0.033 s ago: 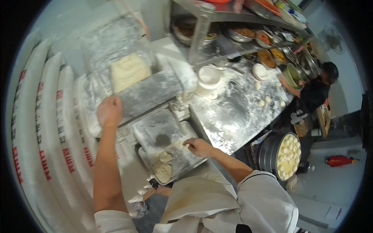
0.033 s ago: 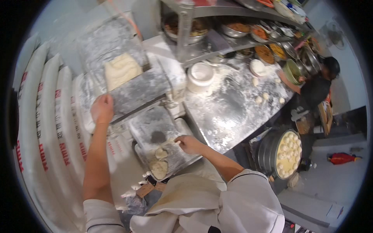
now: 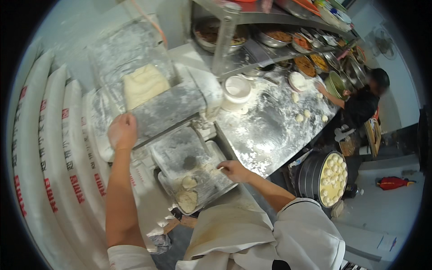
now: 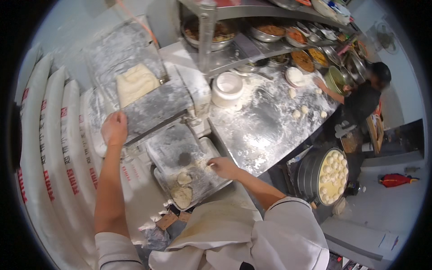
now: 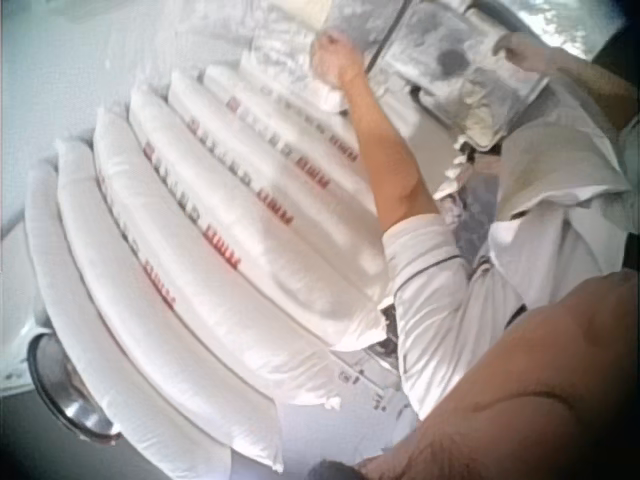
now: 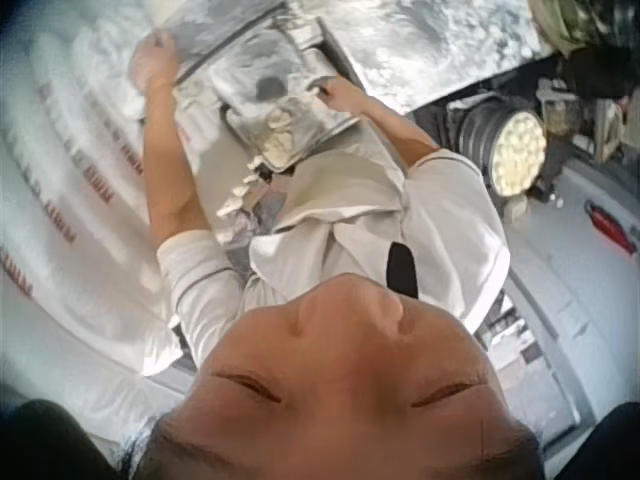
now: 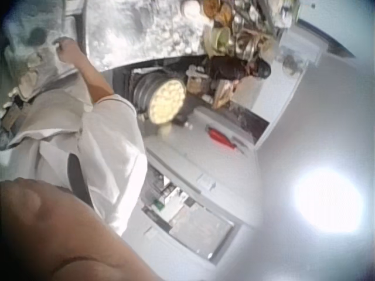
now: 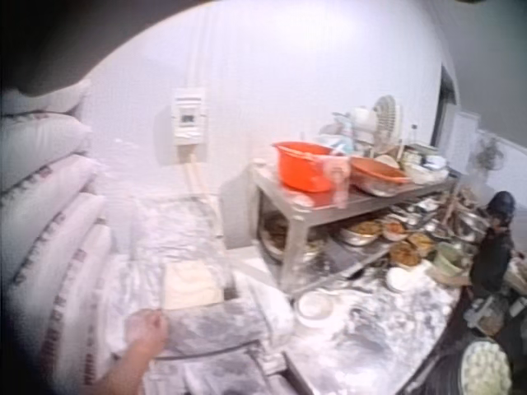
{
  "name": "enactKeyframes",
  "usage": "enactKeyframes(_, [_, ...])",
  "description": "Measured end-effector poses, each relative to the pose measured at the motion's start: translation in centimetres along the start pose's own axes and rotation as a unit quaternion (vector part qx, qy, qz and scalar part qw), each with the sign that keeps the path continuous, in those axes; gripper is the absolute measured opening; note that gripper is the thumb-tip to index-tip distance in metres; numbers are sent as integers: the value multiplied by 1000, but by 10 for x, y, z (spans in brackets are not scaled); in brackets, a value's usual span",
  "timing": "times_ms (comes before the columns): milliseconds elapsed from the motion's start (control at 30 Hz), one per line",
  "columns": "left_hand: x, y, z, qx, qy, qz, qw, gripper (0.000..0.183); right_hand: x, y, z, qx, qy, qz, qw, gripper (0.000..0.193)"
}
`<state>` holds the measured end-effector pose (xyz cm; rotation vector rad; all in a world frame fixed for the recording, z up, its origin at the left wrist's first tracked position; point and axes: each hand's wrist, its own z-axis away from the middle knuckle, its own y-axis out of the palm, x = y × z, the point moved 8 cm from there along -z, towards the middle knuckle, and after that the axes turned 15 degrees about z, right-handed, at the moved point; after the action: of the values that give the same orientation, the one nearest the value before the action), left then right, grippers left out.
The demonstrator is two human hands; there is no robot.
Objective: The person prepares dumplings by flattening dough, filling it with a seasoned mixture, and sealing the edges. They then retrieve a large dough mass, knead it, and pass it through a dough sheeter multiple times to thin it before cutting it into portions.
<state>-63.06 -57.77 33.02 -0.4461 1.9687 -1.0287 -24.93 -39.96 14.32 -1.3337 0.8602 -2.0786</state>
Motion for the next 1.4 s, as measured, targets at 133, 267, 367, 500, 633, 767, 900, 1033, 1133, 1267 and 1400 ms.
enactKeyframes(133, [-7, 7, -2, -20, 6, -9, 1000, 34, -91, -72, 34, -3, 173, 35, 984, 32])
enactKeyframes(267, [-16, 3, -2, -42, -14, -11, 999, 33, -163, -162, 11, -166, 105, 142, 970, 43])
enactKeyframes(367, [-18, 12, -6, -41, -12, -9, 999, 34, -286, -193, -38, -189, 230, 49, 954, 50])
enactKeyframes(500, [-8, 3, -4, -47, -14, -32, 998, 36, -261, -257, -125, -287, 87, 49, 953, 45])
enactKeyframes(633, [-20, 8, -7, -56, -11, -35, 998, 37, -243, -292, -195, -271, 5, 222, 936, 36])
enactKeyframes(767, [-15, 3, -6, -58, -10, -34, 998, 36, -256, -291, -257, -31, 93, 339, 936, 36])
enactKeyframes(900, [-25, 9, -10, -67, -7, -23, 997, 37, -263, -291, -258, -100, 20, 345, 933, 36])
enactKeyframes(1033, [-20, 4, -5, -59, -19, -45, 997, 37, -279, -273, -196, -278, 136, -23, 951, 58])
enactKeyframes(1133, [-18, 3, -6, -63, -19, -46, 997, 38, -243, -209, -150, -74, 257, -420, 867, 85])
enactKeyframes(1267, [-23, 12, -8, -60, 0, -44, 997, 39, -220, -218, -179, -139, 109, -570, 802, 79])
enactKeyframes(1400, [-18, 1, -5, -63, -15, -61, 996, 39, -230, -270, -203, -204, 166, -642, 720, 59])
